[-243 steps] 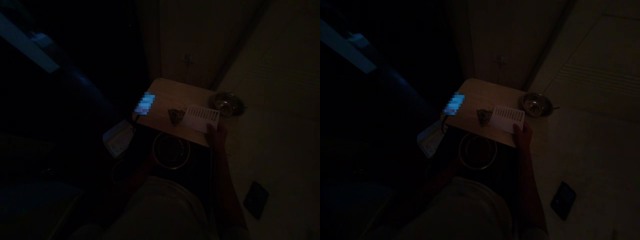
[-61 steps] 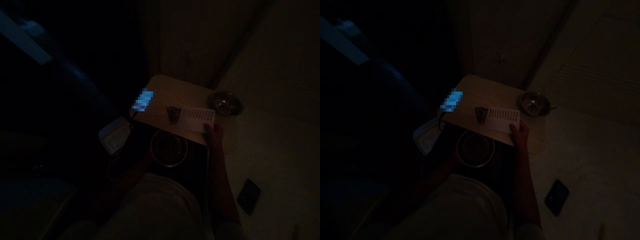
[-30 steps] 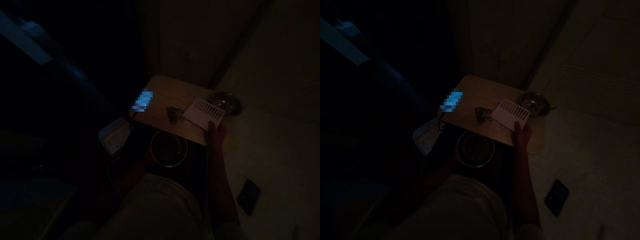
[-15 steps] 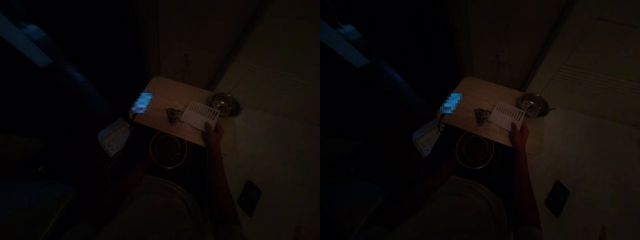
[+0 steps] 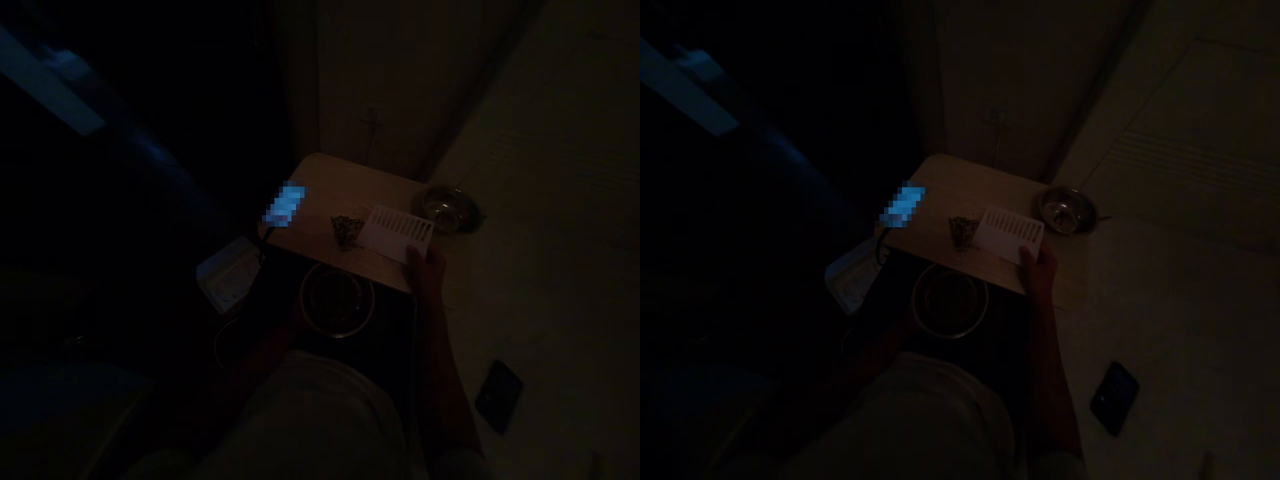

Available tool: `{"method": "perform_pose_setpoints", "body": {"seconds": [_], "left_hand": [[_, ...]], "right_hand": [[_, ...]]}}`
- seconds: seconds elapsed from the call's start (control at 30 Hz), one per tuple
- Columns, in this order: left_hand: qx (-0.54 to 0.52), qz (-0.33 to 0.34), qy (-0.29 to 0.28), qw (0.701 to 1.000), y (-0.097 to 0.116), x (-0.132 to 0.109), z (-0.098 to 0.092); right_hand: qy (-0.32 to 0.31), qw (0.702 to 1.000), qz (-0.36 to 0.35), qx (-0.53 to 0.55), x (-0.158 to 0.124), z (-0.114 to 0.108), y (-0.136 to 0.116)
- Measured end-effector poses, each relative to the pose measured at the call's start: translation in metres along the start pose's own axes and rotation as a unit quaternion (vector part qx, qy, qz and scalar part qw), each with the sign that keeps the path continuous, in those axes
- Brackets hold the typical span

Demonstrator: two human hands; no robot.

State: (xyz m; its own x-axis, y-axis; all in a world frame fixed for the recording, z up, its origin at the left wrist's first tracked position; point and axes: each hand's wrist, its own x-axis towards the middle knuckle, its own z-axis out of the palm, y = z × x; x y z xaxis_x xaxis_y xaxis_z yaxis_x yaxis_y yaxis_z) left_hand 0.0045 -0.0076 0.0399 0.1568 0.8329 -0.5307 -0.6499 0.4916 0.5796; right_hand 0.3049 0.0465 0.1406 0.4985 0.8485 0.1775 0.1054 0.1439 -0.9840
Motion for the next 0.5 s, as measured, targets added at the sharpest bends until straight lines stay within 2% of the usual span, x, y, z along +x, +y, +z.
{"method": "perform_pose_setpoints", "body": {"seconds": [0.27,0.5], "left_hand": [[0.012,0.033,-0.015,0.999,0.0037,-0.0052,0.0025],[0.03,0.058,-0.011,0.998,-0.0022,-0.0002,-0.0026]], "right_hand": [[0.037,0.999,-0.007,0.0,0.0015,0.0022,-0.0002],[0.018,1.0,0.0,-0.007,0.0008,0.0004,0.0013]]}}
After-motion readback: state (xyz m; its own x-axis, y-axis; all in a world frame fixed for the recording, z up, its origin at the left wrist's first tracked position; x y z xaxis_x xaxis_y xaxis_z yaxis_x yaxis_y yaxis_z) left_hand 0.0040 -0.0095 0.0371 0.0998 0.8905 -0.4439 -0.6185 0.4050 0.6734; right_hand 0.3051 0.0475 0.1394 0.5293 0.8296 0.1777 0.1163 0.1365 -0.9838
